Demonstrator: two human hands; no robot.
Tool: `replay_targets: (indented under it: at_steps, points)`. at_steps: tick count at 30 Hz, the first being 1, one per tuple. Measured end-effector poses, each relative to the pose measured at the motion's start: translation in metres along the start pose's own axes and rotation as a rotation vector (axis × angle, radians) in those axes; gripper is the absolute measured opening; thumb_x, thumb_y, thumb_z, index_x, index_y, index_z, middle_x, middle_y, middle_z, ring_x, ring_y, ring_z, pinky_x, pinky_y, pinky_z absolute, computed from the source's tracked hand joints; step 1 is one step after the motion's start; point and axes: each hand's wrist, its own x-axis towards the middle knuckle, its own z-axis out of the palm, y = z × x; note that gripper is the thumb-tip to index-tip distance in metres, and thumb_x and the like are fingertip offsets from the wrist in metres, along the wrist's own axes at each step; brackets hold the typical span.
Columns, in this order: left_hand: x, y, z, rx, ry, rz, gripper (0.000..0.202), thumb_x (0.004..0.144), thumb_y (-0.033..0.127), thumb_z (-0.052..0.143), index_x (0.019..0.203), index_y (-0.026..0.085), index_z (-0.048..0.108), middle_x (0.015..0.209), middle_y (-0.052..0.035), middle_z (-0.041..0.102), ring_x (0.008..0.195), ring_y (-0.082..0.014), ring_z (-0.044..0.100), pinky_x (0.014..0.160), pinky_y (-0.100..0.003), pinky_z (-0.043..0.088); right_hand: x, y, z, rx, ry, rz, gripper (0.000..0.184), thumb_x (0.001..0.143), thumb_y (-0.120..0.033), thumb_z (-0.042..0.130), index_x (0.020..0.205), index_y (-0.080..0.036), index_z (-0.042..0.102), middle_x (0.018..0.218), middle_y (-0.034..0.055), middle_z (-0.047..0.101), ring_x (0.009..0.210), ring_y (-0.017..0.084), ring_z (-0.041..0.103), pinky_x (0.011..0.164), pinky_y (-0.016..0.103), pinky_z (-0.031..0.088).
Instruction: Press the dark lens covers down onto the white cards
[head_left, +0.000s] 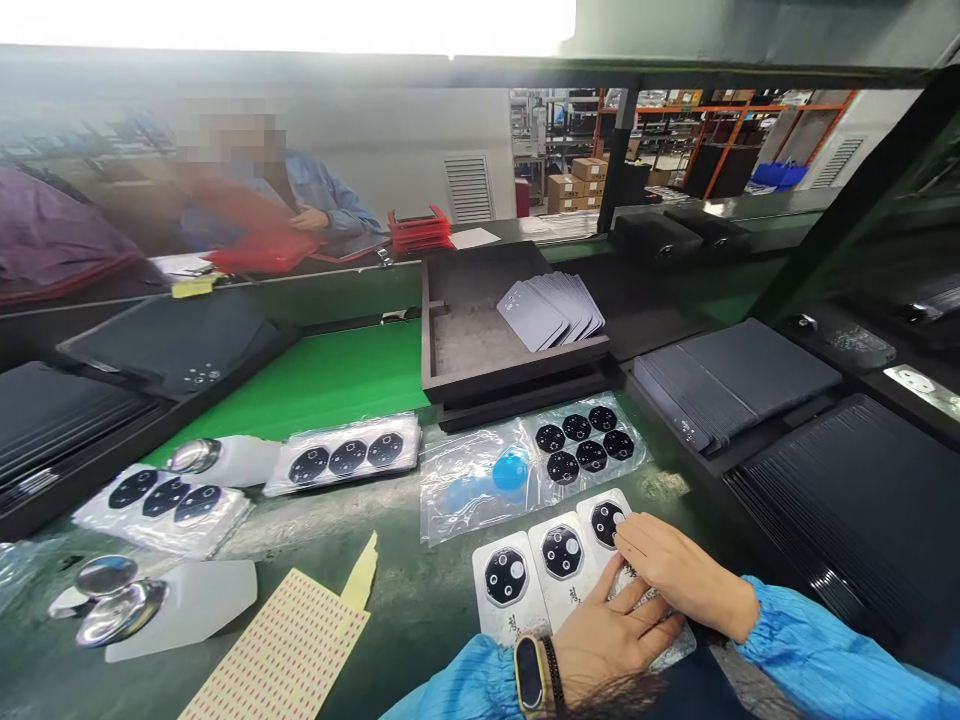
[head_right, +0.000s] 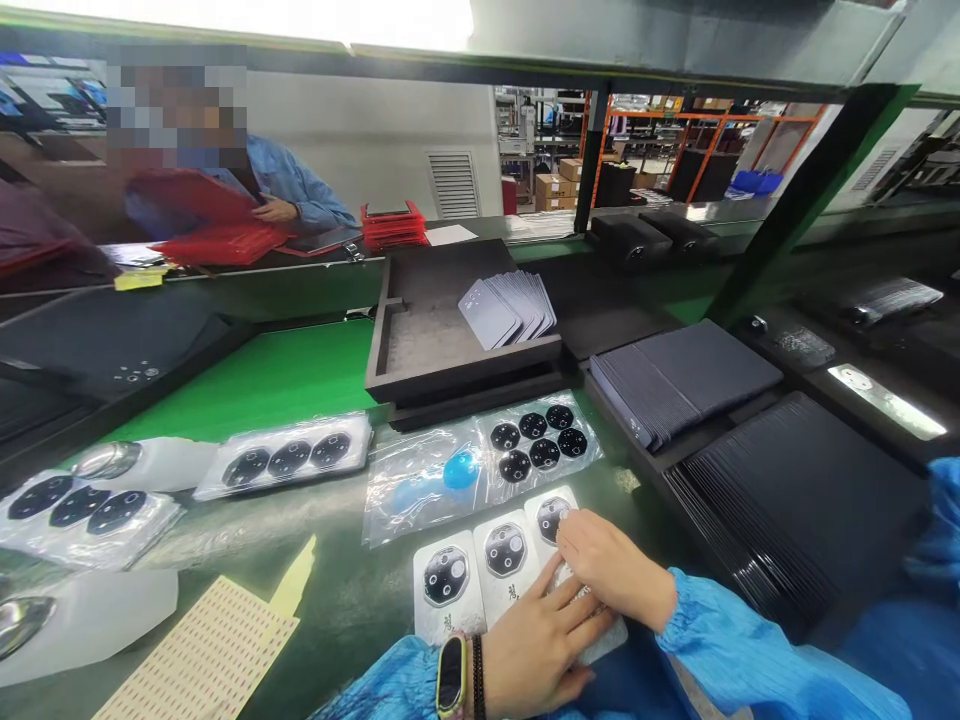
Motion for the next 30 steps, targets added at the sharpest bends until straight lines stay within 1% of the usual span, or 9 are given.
replay_targets:
  at_steps: [2,7,11,13,16,19,21,25,30]
  points:
    - [0.000,0.000,0.001,0.001,0.027,-0.006,0.045,0.080,0.046,0.036,0.118,0.025,0.047,0.121,0.0053,0.051,0.106,-0.0085,0.054,0.097,-0.037,0.052,0.000,0.000,-0.001,-0.008,-0.014,-0.006,0.027,0.079,0.008,0.037,0.070,-0.012,0.054,0.069,0.0041,0.051,0.063,0.017,0.046,0.060,0.029,0.040]
    - [-0.001,0.000,0.004,-0.007,-0.005,-0.004,0.044,0.081,0.044,0.035,0.119,0.026,0.047,0.125,0.0051,0.049,0.108,-0.0090,0.054,0.100,-0.037,0.052,0.000,-0.002,-0.001,-0.017,-0.023,-0.003,0.029,0.079,0.008,0.036,0.070,-0.011,0.055,0.068,0.0045,0.052,0.063,0.017,0.047,0.061,0.029,0.041]
    - [-0.003,0.000,0.004,0.021,-0.049,0.006,0.049,0.081,0.048,0.032,0.124,0.026,0.043,0.132,0.0047,0.043,0.114,-0.0106,0.053,0.100,-0.038,0.052,0.002,0.002,-0.006,0.091,-0.033,0.033,0.027,0.081,0.005,0.037,0.069,-0.013,0.053,0.068,0.0040,0.053,0.062,0.017,0.048,0.059,0.029,0.042]
    - [-0.004,0.000,0.003,0.039,-0.078,0.023,0.052,0.081,0.049,0.032,0.126,0.026,0.041,0.136,0.0037,0.038,0.119,-0.0120,0.051,0.099,-0.038,0.051,0.002,0.006,-0.014,0.222,0.028,0.132,0.024,0.085,0.000,0.036,0.076,-0.014,0.054,0.071,0.0043,0.055,0.066,0.017,0.050,0.060,0.028,0.043]
    - [-0.005,0.000,0.002,0.051,-0.110,0.043,0.053,0.082,0.048,0.030,0.129,0.026,0.037,0.140,0.0024,0.032,0.124,-0.0133,0.049,0.099,-0.039,0.050,-0.001,0.011,-0.026,0.475,0.141,0.361,0.021,0.089,-0.012,0.036,0.083,-0.016,0.055,0.078,0.0042,0.058,0.072,0.016,0.055,0.065,0.026,0.045]
    - [-0.005,-0.001,0.001,0.050,-0.139,0.048,0.053,0.083,0.047,0.028,0.131,0.025,0.035,0.142,0.0013,0.028,0.125,-0.0142,0.048,0.099,-0.040,0.050,-0.004,0.013,-0.033,0.754,0.125,0.651,0.018,0.088,-0.029,0.044,0.079,-0.018,0.056,0.077,0.0035,0.059,0.069,0.016,0.055,0.063,0.027,0.044]
    - [-0.005,-0.001,0.001,0.057,-0.124,0.044,0.053,0.083,0.047,0.027,0.130,0.025,0.037,0.141,0.0016,0.029,0.124,-0.0137,0.049,0.098,-0.039,0.051,-0.002,0.012,-0.033,0.990,0.081,0.808,0.025,0.083,-0.041,0.051,0.077,-0.017,0.055,0.073,0.0031,0.057,0.066,0.016,0.053,0.062,0.027,0.043]
    - [-0.004,-0.001,0.000,0.066,-0.030,0.023,0.049,0.083,0.047,0.029,0.124,0.025,0.043,0.134,0.0042,0.040,0.117,-0.0117,0.053,0.095,-0.038,0.053,0.007,0.006,-0.028,1.482,0.017,0.948,0.042,0.070,-0.055,0.065,0.076,-0.016,0.051,0.063,-0.0008,0.052,0.059,0.012,0.047,0.057,0.024,0.038]
    - [-0.002,0.001,0.002,0.056,0.003,0.009,0.049,0.081,0.050,0.032,0.123,0.026,0.044,0.132,0.0037,0.043,0.114,-0.0111,0.053,0.097,-0.037,0.051,0.018,-0.002,-0.027,1.769,-0.021,1.038,0.046,0.062,-0.052,0.074,0.073,-0.015,0.048,0.058,-0.0040,0.046,0.051,0.007,0.038,0.049,0.019,0.028]
